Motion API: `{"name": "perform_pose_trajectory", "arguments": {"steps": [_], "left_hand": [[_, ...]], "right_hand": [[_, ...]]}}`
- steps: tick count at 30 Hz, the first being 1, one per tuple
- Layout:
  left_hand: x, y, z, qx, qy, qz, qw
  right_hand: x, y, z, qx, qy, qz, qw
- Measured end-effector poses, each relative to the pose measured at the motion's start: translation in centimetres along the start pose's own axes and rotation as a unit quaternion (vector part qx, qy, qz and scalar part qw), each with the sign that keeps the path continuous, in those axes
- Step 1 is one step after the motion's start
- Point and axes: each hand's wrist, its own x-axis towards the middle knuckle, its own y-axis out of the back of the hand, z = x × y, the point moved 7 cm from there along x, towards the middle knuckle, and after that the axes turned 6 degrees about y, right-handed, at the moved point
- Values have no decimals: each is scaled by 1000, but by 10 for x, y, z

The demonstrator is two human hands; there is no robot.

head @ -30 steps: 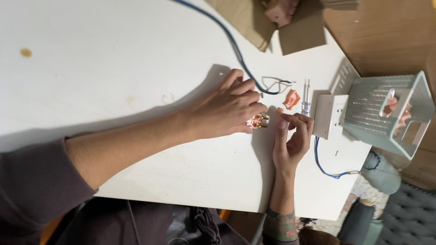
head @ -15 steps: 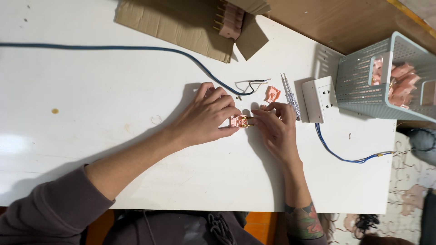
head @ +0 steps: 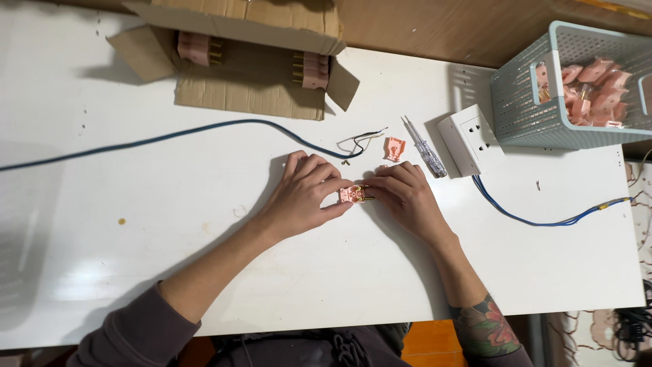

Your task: The person assembles small electrical components on a white table. They use a screwdriver to tighten screws on orange plastic parts and connect wires to the terminals.

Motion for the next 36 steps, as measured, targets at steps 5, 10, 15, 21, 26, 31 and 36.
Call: {"name": "perform_pose_trajectory", "arguments": {"steps": [5,10,15,21,26,31,36], "left_hand": [[1,0,0,0,0,-6,1000],[2,2,2,1,4,-14,1000],[3,3,2,3,15,-28,999],[4,2,0,-3,33,-48,998],[5,5,3,3,35,-57,998],[5,4,1,1,36,-53,998],[5,5,1,-2,40,-53,998]], "right_hand": [[4,0,-4,25,6,13,1000],[4,0,-6,39,24,10,999],[2,-1,-2,47,39,19,998],[-3,-6,5,46,26,16,998],[1,2,-2,49,18,23,998],[0,-5,1,50,14,15,999],[2,-5,-4,55,15,17,998]]}}
